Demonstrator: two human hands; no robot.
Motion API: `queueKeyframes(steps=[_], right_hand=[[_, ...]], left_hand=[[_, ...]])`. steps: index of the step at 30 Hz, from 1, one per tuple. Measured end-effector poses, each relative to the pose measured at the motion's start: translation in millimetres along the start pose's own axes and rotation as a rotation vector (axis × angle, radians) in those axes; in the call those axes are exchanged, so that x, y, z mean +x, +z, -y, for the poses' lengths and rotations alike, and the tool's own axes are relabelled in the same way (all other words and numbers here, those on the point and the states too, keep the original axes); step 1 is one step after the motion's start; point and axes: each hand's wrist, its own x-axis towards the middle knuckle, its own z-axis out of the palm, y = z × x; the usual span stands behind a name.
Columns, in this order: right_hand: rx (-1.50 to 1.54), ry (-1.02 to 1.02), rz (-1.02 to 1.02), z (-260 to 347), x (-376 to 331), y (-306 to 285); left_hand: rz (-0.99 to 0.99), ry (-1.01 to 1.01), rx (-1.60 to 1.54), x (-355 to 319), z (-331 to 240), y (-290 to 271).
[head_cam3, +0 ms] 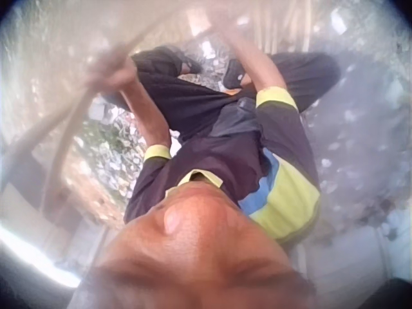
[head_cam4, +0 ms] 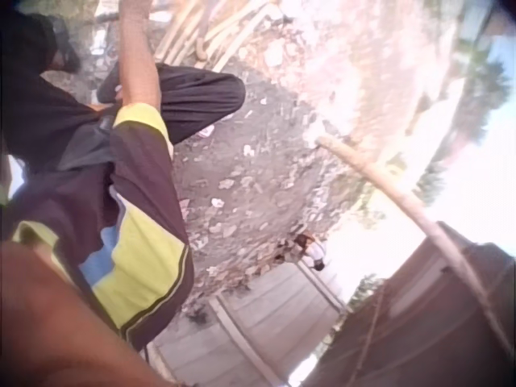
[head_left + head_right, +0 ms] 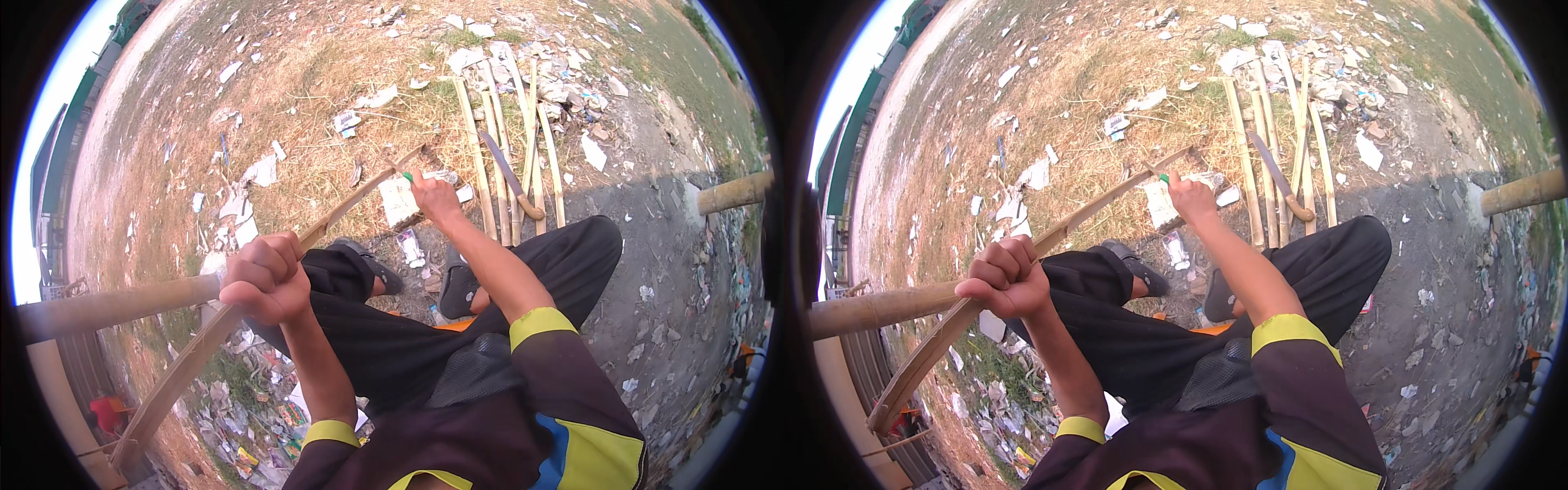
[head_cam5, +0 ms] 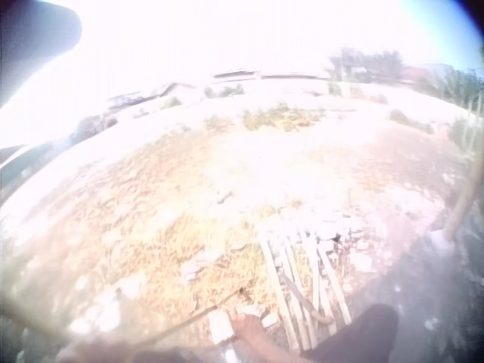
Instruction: The person sits on a low stool outdoors and repeatedly sharpens thin bamboo sticks using a small green knife. They hold each stick with the left hand and scrape the blade along the surface with the right hand, rotating the stick to work different sides. Finished sticks are placed on the ground nearby.
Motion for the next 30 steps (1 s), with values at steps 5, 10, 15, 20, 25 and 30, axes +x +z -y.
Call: queueKeyframes(steps=[5,10,15,20,25,30], right_hand=[[-0.082,0.282,0.184,-60,-4,25],[0.256,0.203,0.189,-20,-30,-22],[0.853,-0.105,0.216,66,-83,-142],[0.839,-0.415,0.064,99,-128,-179],[0.653,-0.282,0.086,93,-121,-156],[0.653,-0.363,0.018,100,-133,-161]], left_hand=[[-0.034,0.013,0.046,0,-2,0],[-0.003,0.056,0.059,3,-2,-4],[0.209,0.124,-0.058,10,-4,-11],[0.186,0.130,-0.034,12,-3,-6],[0.149,0.130,-0.025,9,0,-10],[0.142,0.128,-0.057,6,0,-7]])
